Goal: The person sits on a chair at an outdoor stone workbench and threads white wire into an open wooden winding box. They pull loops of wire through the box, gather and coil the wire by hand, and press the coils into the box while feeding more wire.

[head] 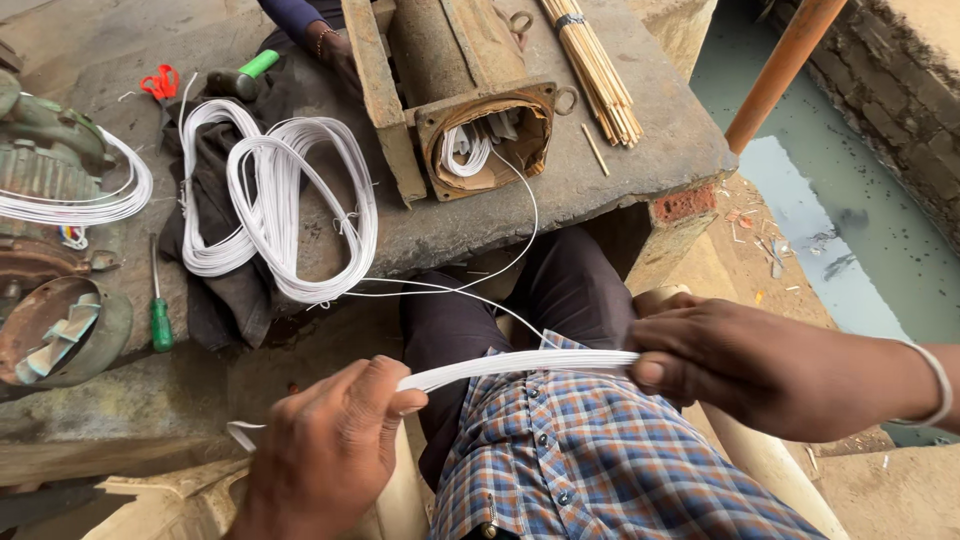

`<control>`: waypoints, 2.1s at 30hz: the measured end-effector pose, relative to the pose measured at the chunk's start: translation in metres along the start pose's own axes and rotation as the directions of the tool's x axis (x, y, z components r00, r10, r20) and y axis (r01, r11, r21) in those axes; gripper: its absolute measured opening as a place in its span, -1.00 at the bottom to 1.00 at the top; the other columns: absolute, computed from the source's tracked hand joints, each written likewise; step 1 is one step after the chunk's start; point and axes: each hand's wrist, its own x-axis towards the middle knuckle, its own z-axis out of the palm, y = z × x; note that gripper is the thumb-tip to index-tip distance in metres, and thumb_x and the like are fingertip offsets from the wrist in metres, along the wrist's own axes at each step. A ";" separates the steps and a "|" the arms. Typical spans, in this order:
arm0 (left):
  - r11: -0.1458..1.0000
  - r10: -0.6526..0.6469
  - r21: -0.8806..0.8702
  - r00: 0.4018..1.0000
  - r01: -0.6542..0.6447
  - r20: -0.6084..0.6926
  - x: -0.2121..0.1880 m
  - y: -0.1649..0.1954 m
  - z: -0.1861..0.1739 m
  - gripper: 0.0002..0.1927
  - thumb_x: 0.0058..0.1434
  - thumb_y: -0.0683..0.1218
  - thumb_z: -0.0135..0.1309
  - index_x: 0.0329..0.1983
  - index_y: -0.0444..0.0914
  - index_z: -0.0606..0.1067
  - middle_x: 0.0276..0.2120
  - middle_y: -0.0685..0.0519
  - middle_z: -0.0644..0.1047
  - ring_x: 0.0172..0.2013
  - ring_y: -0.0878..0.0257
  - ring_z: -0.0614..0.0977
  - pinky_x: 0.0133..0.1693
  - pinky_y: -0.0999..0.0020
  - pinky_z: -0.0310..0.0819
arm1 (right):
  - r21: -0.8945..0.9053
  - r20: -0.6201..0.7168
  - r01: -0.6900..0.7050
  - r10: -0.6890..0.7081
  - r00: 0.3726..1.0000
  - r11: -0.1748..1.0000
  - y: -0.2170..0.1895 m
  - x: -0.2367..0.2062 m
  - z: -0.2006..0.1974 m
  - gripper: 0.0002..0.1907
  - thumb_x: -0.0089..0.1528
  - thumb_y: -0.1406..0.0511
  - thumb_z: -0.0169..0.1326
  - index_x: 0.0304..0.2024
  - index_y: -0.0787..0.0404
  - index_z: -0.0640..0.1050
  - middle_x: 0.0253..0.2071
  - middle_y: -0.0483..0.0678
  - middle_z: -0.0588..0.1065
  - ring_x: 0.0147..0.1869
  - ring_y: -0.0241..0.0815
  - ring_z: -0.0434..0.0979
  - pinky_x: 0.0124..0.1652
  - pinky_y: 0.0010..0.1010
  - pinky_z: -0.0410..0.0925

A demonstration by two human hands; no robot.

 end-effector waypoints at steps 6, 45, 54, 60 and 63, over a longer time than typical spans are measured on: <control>0.955 0.072 -0.286 0.997 -0.078 -0.032 0.028 0.026 0.012 -0.87 0.37 -0.10 0.01 -0.19 -0.28 0.44 -0.43 -0.12 0.58 -0.42 -0.07 0.68 -0.45 0.07 0.52 | -0.203 -0.102 0.066 -0.089 0.991 0.977 -0.017 -0.005 0.000 -0.71 0.40 0.11 -0.10 -0.22 0.15 0.52 -0.34 -0.08 0.38 -0.17 -0.11 0.45 -0.05 -0.25 0.35; 0.750 0.292 -0.209 0.598 -0.627 -0.746 0.137 0.095 -0.022 -0.83 0.61 -0.02 -0.05 0.11 -0.18 0.44 -0.14 0.08 0.61 -0.18 0.27 0.70 -0.17 0.46 0.55 | -0.397 -0.796 0.552 -0.575 0.191 0.733 -0.022 0.075 -0.066 -0.56 0.58 0.09 -0.25 -0.13 0.35 0.38 -0.43 -0.12 0.38 -0.49 -0.31 0.34 -0.43 -0.52 0.17; 0.636 0.567 -0.436 0.769 -0.637 -0.295 0.100 0.038 0.003 -0.61 0.46 0.20 -0.04 0.14 -0.07 0.58 0.36 -0.23 0.28 0.53 -0.19 -0.06 0.50 -0.02 -0.22 | 0.101 -0.669 0.807 -0.560 0.488 0.582 0.009 0.130 -0.019 -0.18 0.29 0.08 0.31 0.28 0.16 0.03 -0.04 0.00 0.31 -0.14 -0.30 0.39 -0.15 -0.46 0.28; 0.508 0.243 -0.764 0.917 -0.398 -0.316 0.063 0.012 0.048 -0.36 0.42 0.20 -0.03 0.50 -0.10 0.26 0.39 -0.09 0.32 0.39 -0.06 0.32 0.45 0.04 0.06 | -0.435 -0.577 0.618 -0.729 0.368 0.656 0.019 0.125 0.013 0.27 0.05 -0.08 0.39 0.51 0.16 -0.10 0.43 0.23 0.12 0.41 0.18 0.25 0.35 -0.05 0.18; 0.381 0.063 -0.794 0.870 -0.474 -0.488 0.045 -0.007 0.053 -0.42 0.43 0.15 0.06 0.44 -0.09 0.29 0.24 0.05 0.33 0.35 0.00 0.34 0.47 -0.04 0.08 | -0.689 -0.400 0.298 -0.690 0.603 0.660 0.037 0.088 0.029 0.48 -0.32 -0.37 0.30 0.45 0.12 0.02 0.45 0.34 0.04 0.45 0.48 0.16 0.30 0.20 0.11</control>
